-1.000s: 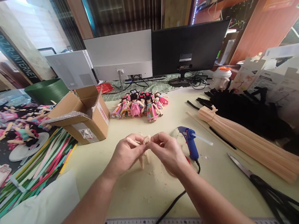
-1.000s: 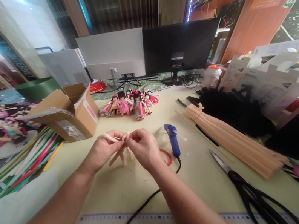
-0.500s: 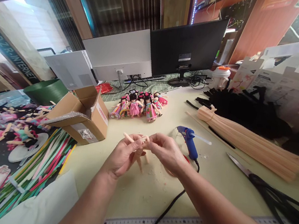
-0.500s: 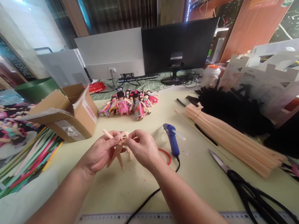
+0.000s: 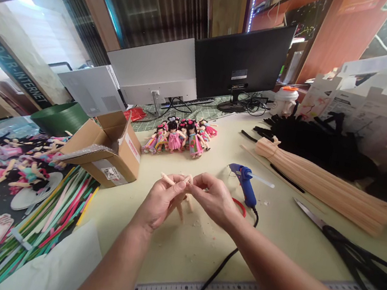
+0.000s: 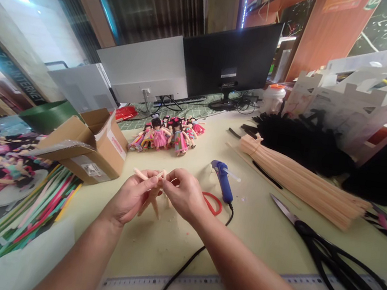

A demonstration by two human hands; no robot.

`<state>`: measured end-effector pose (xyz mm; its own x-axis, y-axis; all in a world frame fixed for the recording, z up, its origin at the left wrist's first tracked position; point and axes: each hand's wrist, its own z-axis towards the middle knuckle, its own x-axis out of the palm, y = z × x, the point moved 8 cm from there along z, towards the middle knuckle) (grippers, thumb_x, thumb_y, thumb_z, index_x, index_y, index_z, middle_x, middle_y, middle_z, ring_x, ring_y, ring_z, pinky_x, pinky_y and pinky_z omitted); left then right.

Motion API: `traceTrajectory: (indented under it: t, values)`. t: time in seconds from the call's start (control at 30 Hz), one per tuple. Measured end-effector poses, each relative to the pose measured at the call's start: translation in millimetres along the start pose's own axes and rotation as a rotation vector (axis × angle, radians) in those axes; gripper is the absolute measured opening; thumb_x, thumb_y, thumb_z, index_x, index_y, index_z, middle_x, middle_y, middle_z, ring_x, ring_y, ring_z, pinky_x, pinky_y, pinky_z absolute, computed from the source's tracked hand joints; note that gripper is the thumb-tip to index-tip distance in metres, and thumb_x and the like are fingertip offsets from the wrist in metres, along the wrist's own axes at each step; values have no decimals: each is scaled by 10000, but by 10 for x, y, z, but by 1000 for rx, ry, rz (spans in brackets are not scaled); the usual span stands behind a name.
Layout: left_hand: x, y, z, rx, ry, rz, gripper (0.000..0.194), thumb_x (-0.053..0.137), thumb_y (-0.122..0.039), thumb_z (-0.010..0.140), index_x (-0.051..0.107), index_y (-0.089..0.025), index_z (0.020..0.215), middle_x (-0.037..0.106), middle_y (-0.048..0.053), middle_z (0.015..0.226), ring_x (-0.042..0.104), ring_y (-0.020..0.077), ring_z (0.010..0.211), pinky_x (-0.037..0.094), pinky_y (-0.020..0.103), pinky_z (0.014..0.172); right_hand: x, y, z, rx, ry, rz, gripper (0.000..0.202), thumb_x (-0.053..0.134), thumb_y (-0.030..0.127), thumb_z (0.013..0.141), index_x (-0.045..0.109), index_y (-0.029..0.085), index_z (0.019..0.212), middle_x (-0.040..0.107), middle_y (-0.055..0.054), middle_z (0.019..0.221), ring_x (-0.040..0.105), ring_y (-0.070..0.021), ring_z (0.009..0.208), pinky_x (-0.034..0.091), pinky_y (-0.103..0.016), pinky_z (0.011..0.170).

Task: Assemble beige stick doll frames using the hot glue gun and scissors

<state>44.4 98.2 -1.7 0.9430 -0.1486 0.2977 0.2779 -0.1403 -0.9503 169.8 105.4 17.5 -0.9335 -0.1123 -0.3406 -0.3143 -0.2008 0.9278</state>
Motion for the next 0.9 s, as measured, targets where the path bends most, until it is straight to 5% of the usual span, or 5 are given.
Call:
traceTrajectory:
  t: [0.27,0.57,0.73,0.9]
  values:
    - [-7,42,-10,-26,-9,-67,222,680,-351,772,605,-148,720,571,0,728,522,104,698,429,235,682,51,-13,-2,49,39,26,153,566,275,786,565,176,668,614,-5,684,553,-140,660,414,-249,587]
    - [7,22,6,10,-67,-164,277,691,-280,730,503,-151,574,469,-38,581,432,64,549,403,204,588,135,78,-54,-93,34,35,165,576,256,789,533,188,644,577,-11,751,532,-126,678,423,-233,586]
    - [-115,-41,-1,23,-160,-194,242,667,-337,702,557,-151,592,565,5,690,543,116,669,456,258,665,103,25,-58,-61,8,22,252,712,385,702,552,205,772,565,20,740,509,-119,635,387,-230,543]
    - [-165,-60,-27,48,-187,-316,230,684,-384,700,630,-163,733,614,28,835,609,187,866,491,339,788,271,-40,-65,12,190,227,265,701,418,728,605,194,831,606,11,707,541,-126,623,414,-236,556]
